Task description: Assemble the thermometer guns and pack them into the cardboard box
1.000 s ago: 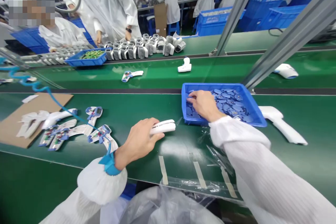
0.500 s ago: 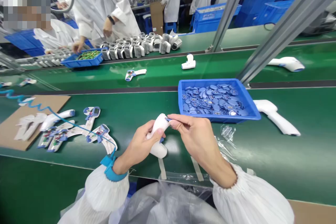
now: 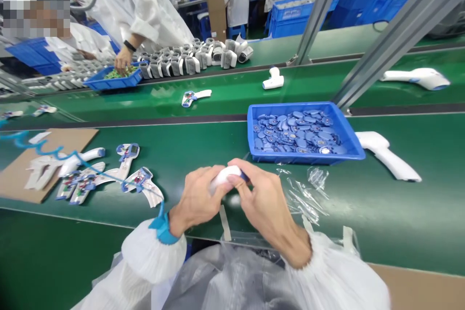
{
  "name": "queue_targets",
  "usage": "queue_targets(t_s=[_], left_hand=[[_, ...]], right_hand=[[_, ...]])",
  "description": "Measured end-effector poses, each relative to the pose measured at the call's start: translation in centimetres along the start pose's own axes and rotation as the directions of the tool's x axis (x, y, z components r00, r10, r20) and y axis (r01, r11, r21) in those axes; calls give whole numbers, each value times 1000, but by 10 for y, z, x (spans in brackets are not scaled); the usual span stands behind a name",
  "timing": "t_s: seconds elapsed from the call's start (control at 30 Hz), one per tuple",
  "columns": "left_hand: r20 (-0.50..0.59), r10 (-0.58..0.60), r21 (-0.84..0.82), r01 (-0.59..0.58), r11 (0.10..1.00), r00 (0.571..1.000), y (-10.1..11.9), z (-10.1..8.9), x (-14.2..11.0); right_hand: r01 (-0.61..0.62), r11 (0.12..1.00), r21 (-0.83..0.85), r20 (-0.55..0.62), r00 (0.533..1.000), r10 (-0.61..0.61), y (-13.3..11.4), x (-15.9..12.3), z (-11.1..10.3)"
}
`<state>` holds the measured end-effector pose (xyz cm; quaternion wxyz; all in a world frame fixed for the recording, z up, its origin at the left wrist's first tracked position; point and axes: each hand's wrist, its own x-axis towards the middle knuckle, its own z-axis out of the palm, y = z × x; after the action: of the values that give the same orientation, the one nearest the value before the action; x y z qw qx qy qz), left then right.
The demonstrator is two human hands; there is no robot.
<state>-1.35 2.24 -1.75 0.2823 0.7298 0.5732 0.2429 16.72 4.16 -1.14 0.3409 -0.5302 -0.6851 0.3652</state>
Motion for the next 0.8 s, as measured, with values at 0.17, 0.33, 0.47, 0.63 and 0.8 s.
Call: queue_targets(t_s=[0.17,0.33,0.47,0.63,0.8], left_hand=[[26,61,204,-65,977,998,-6,3,6],[95,91,144,-104,984,991,-6,-1,8],[72,81,164,-92,982,994,-1,4,8],[124,134,266,-163,950,983,3,9,9],[143,115,317,-156,936,983,5,8,9]], right_hand=[[-117,978,171,-83,988,132,9,-12,14],[-165,940,298,-32,983,183,9,-20,10],[-184,963,197,-91,975,204,10,-23,8],[-172,938,300,-76,976,203,25,-30,15],[-171,966,196,-216,953,213,30,-36,23]])
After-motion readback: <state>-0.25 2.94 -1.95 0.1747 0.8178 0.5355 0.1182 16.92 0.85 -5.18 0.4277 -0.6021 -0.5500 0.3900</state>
